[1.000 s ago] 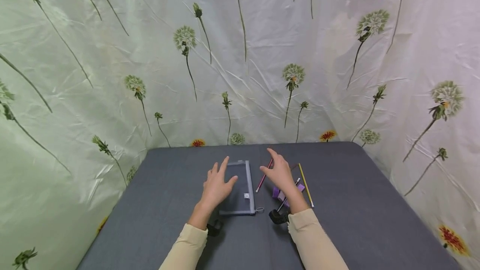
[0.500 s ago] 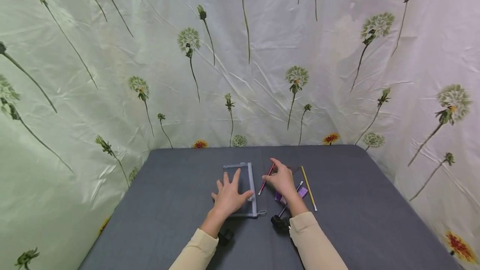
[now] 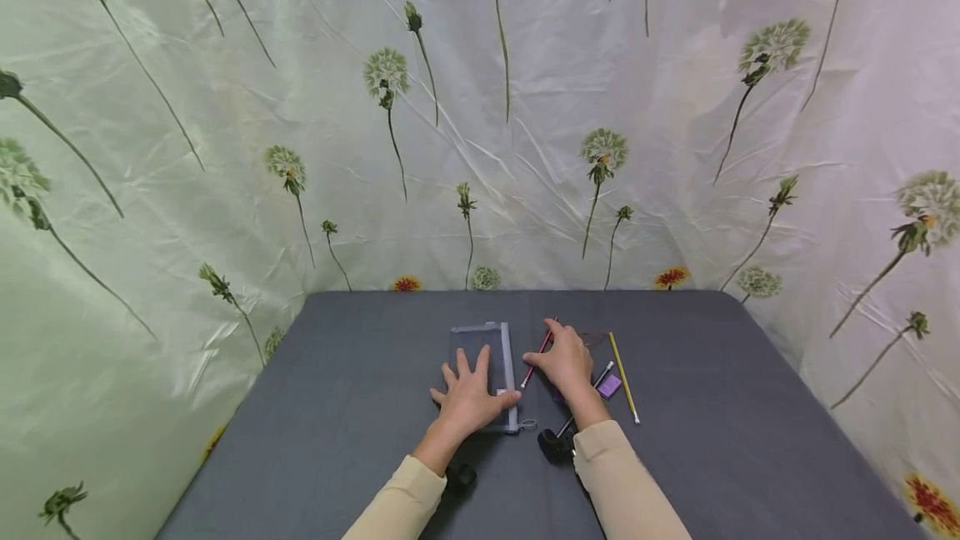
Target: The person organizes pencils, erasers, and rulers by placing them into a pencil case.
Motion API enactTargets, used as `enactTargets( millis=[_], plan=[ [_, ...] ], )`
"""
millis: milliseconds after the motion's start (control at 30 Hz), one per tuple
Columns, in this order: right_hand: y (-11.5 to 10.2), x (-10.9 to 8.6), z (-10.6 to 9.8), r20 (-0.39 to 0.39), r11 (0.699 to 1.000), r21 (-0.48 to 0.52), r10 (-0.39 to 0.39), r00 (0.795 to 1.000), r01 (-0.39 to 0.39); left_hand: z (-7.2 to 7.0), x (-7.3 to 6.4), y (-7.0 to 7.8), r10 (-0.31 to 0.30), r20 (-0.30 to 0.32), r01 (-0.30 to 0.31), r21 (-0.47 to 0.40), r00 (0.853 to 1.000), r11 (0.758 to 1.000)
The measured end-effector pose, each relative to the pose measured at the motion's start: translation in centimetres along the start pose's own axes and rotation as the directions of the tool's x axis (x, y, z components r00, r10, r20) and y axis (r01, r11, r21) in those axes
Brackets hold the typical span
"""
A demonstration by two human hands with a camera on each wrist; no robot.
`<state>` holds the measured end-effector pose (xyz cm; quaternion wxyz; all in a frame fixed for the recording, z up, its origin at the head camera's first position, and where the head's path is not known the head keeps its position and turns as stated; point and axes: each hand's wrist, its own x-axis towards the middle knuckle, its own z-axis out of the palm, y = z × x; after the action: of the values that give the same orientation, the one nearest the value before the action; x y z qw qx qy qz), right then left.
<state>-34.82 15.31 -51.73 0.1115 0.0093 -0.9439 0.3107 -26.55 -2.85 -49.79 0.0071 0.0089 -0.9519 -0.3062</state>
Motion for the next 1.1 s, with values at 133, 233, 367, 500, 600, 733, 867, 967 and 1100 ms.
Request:
enactTargets(
  millis=[133, 233, 367, 500, 600, 733, 867, 967, 1100],
  plan=[
    [0.1, 0.1, -0.2, 0.003, 1.0, -0.02, 0.009, 1.0, -0.009, 0.3, 0.1, 0.0, -0.009, -0.001, 0.009, 0.016, 1.0, 1.0],
    [0.1, 0.2, -0.5, -0.013, 1.0, -0.018, -0.013, 1.0, 0.012, 0.5, 0.2, 0.2, -0.005, -0.01, 0.005, 0.013, 1.0, 1.0],
    [0.1, 0.3, -0.7, -0.032, 0.999, -0.017, -0.043, 0.999, 0.042, 0.9, 0.3, 0.5, -0.01, -0.031, 0.011, 0.024, 0.999, 1.0],
    [0.0, 0.2, -0.8, -0.027, 0.999, -0.022, -0.046, 0.999, 0.045, 1.2, 0.1, 1.0, -0.017, -0.045, 0.019, 0.037, 0.999, 0.999],
    [0.0, 0.0, -0.8, -0.02, 0.999, -0.017, -0.039, 0.999, 0.038, 1.4, -0.2, 1.4, -0.015, -0.054, 0.017, 0.04, 0.998, 0.999],
    [-0.1, -0.2, -1.2, 0.005, 0.999, 0.03, -0.022, 1.0, 0.022, 1.5, -0.3, 1.7, -0.019, -0.07, 0.021, 0.03, 0.997, 0.999],
    [0.0, -0.2, -1.7, 0.046, 0.996, 0.092, 0.0, 0.999, -0.005, 1.9, -0.3, 1.9, -0.034, -0.08, 0.037, 0.042, 0.996, 0.998],
    [0.1, -0.1, -2.1, 0.074, 0.987, 0.155, 0.022, 0.997, -0.033, 2.1, -0.1, 2.1, -0.038, -0.083, 0.044, 0.068, 0.996, 0.997],
    [0.2, 0.0, -2.5, 0.111, 0.958, 0.273, 0.061, 0.992, -0.09, 2.3, 0.1, 2.1, -0.035, -0.072, 0.042, 0.103, 0.997, 0.994]
  ],
)
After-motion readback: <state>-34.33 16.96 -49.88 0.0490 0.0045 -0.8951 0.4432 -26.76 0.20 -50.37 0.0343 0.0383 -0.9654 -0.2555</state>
